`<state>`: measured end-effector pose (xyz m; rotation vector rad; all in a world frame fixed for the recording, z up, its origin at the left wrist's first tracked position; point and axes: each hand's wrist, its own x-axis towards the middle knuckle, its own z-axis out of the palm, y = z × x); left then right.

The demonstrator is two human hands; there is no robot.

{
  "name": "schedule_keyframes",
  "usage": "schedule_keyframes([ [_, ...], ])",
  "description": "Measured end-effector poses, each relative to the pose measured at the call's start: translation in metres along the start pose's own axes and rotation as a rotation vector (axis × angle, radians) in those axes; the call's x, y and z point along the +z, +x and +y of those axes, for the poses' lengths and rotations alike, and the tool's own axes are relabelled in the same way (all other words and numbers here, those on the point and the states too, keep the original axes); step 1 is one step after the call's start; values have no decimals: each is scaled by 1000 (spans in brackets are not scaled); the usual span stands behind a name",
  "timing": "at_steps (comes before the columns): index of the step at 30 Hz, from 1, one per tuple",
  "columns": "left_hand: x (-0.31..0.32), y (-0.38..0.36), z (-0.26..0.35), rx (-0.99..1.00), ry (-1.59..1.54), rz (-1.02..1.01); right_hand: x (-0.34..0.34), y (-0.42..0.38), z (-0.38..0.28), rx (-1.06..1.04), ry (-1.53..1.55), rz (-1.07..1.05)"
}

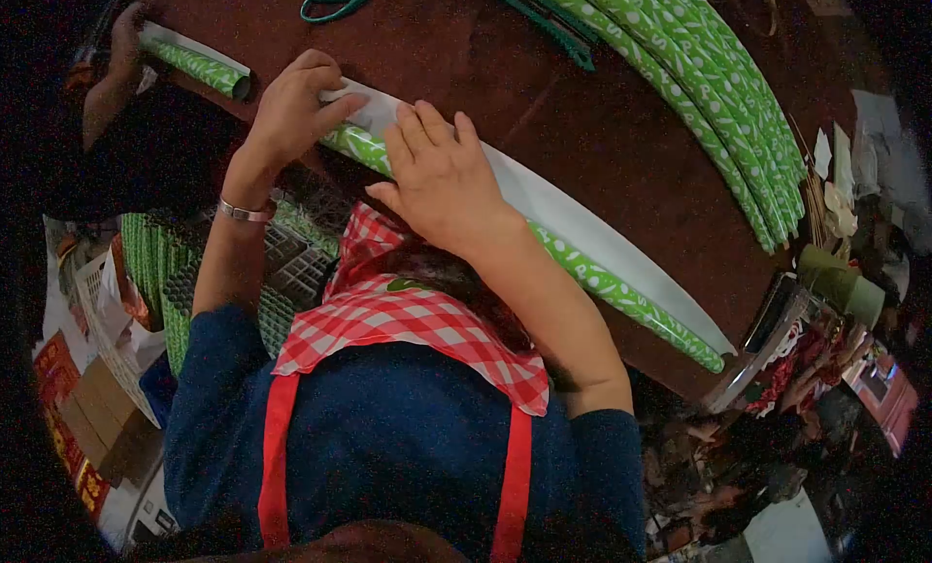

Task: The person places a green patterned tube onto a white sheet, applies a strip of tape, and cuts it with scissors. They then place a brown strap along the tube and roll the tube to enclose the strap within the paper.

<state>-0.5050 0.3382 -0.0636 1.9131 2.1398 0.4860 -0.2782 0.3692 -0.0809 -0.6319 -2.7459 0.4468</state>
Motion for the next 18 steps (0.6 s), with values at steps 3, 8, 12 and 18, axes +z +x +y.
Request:
schedule_keyframes([
  [3, -19, 6, -19, 31, -107, -144, 0, -1, 1, -18, 0, 24],
  [8, -45, 9, -46, -171, -431, -389, -3, 1, 1, -6, -15, -25],
  [12, -45, 7, -63, -104, -401, -291, -7, 2, 0, 16, -11, -74],
  [18, -38, 11, -64, 24, -108, -142, -8, 2, 1, 15, 9, -74],
])
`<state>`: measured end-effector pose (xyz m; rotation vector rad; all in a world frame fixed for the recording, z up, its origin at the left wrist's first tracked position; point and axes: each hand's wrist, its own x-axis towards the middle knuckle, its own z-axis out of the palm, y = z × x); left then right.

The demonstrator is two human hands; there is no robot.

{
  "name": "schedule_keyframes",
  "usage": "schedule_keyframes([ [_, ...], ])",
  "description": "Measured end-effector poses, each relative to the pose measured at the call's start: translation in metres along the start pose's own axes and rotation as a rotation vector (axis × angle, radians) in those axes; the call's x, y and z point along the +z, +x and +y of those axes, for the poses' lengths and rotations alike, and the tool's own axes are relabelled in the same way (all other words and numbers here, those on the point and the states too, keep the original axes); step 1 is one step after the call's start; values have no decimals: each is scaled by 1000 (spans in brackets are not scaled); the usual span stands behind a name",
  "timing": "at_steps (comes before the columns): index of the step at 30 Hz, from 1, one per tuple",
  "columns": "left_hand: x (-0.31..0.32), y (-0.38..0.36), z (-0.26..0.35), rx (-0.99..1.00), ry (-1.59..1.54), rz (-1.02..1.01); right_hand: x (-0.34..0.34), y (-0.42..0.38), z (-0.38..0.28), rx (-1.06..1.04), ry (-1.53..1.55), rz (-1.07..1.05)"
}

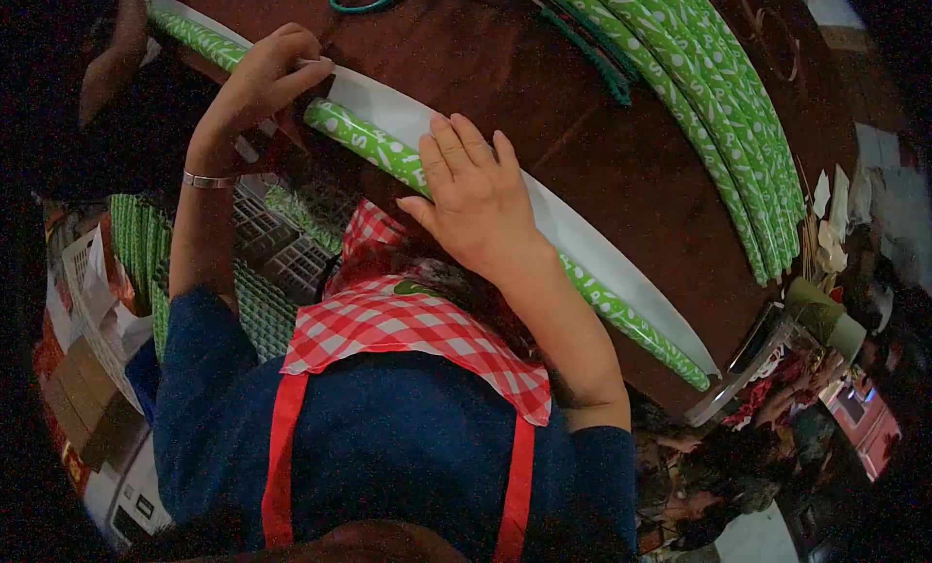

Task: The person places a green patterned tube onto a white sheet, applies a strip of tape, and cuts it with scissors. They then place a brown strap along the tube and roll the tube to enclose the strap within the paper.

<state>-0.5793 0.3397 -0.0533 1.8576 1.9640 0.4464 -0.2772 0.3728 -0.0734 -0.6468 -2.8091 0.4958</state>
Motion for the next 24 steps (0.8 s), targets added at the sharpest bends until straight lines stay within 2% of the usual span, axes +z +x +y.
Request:
schedule_keyframes([
  [6, 11, 2, -5, 33, 146, 105, 0, 0, 0, -1, -8, -4],
  [9, 14, 3, 1, -25, 178, 127, -1, 0, 0, 0, -6, -11],
  [18, 18, 3, 7, -20, 301, 162, 1, 1, 1, -18, -9, 30],
  [22, 23, 1, 9, -19, 261, 220, -1, 1, 0, -23, -16, 34],
  [24, 21, 1, 15, -112, 296, 192, -2, 2, 0, -25, -11, 21],
])
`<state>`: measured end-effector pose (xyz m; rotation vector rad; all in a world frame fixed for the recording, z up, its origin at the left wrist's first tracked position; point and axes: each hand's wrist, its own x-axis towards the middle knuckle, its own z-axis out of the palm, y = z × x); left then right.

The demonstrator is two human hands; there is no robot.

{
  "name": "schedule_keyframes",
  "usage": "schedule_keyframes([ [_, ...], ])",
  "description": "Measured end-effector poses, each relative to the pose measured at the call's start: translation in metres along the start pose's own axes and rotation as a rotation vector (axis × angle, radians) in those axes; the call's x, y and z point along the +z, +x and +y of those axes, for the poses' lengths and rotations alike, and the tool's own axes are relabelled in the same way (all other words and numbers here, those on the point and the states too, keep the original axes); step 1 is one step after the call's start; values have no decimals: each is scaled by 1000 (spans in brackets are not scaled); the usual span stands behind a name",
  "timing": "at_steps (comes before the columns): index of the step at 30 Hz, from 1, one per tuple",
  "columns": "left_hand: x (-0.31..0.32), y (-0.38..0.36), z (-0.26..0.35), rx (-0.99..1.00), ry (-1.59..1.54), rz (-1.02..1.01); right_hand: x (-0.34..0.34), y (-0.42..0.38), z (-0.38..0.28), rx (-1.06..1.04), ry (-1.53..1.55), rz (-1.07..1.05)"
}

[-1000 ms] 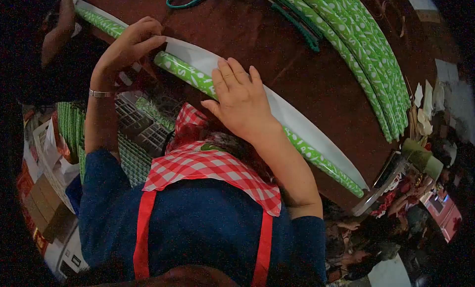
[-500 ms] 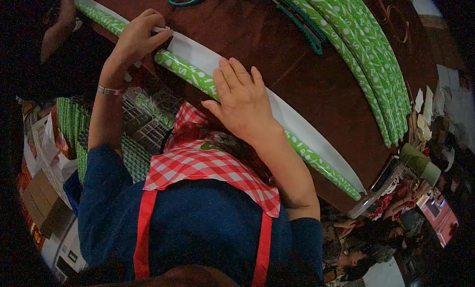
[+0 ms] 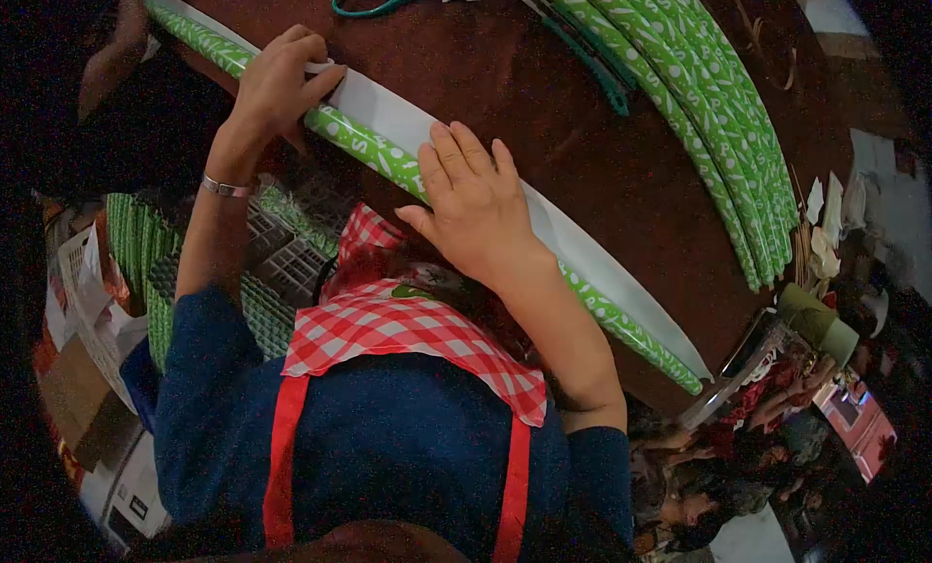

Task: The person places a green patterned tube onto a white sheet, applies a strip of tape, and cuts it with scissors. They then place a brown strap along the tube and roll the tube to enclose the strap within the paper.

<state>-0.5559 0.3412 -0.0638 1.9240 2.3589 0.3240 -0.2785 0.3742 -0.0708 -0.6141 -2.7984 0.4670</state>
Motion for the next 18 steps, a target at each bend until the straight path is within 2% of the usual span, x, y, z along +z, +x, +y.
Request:
schedule_keyframes([
  [4, 10, -3, -8, 130, -79, 93, -10, 32, 8, -63, -4, 68],
  [5, 10, -4, -10, 123, -79, 106, -11, 52, 13, -132, -25, 119],
  [7, 7, -5, -6, 165, -126, 95, -11, 96, 21, -245, -94, 197],
  [9, 3, -6, -8, 185, -153, 30, 4, 141, 32, -269, -218, 197],
  [11, -4, -8, -6, 155, -180, -48, 19, 183, 38, -206, -308, 200],
  [15, -8, -9, -7, 123, -202, -124, 30, 218, 48, -84, -386, 28],
  [18, -5, -9, -10, 137, -253, -123, 17, 203, 52, -156, -315, -19],
])
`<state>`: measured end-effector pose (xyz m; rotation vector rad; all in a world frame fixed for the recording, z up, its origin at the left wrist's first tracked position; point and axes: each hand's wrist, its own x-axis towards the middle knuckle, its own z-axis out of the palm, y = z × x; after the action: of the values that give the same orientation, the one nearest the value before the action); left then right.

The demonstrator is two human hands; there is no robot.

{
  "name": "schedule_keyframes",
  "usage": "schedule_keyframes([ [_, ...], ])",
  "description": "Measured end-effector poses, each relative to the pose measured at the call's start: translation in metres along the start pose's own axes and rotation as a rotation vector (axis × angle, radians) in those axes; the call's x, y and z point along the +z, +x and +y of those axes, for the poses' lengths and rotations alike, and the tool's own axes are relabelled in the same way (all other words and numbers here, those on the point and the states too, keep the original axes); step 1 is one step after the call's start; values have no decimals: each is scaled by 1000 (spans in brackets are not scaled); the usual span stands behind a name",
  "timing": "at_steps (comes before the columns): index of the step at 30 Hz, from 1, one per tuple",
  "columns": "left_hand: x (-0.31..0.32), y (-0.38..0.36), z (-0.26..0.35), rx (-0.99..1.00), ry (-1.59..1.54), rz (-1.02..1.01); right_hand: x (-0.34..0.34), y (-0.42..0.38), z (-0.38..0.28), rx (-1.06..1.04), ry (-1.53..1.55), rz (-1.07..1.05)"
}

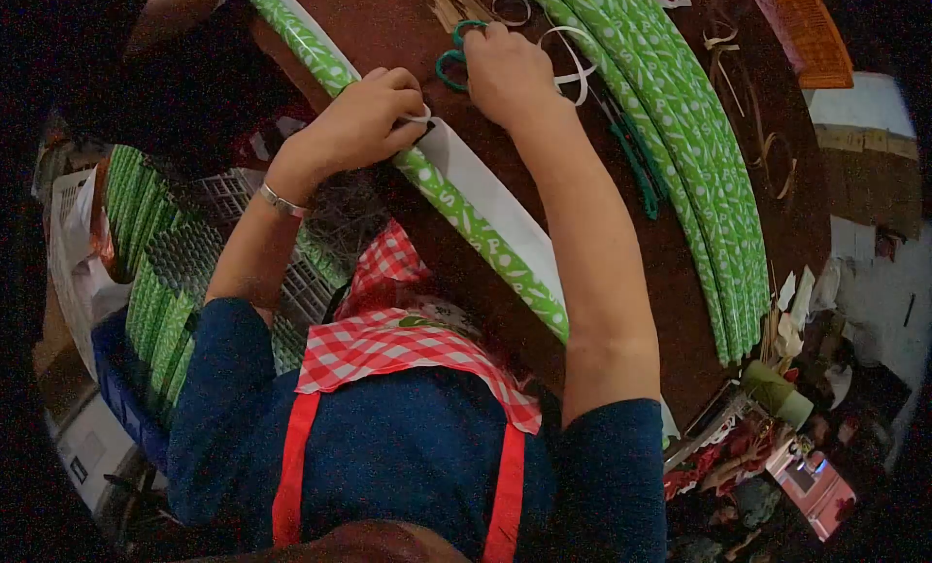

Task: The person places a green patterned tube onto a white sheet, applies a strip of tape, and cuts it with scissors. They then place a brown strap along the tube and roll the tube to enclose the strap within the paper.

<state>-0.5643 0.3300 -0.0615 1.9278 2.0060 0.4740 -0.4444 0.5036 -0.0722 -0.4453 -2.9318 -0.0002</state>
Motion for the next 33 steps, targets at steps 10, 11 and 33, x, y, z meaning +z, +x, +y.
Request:
schedule_keyframes([
  [10, 6, -1, -4, 11, -52, 61, -57, -119, 22, -313, 37, -122],
  [11, 6, 0, -4, 4, -64, 78, -54, -125, 20, -153, 67, -69],
  [33, -4, -1, -13, 67, -298, -6, -80, -155, 62, 416, 24, -334],
])
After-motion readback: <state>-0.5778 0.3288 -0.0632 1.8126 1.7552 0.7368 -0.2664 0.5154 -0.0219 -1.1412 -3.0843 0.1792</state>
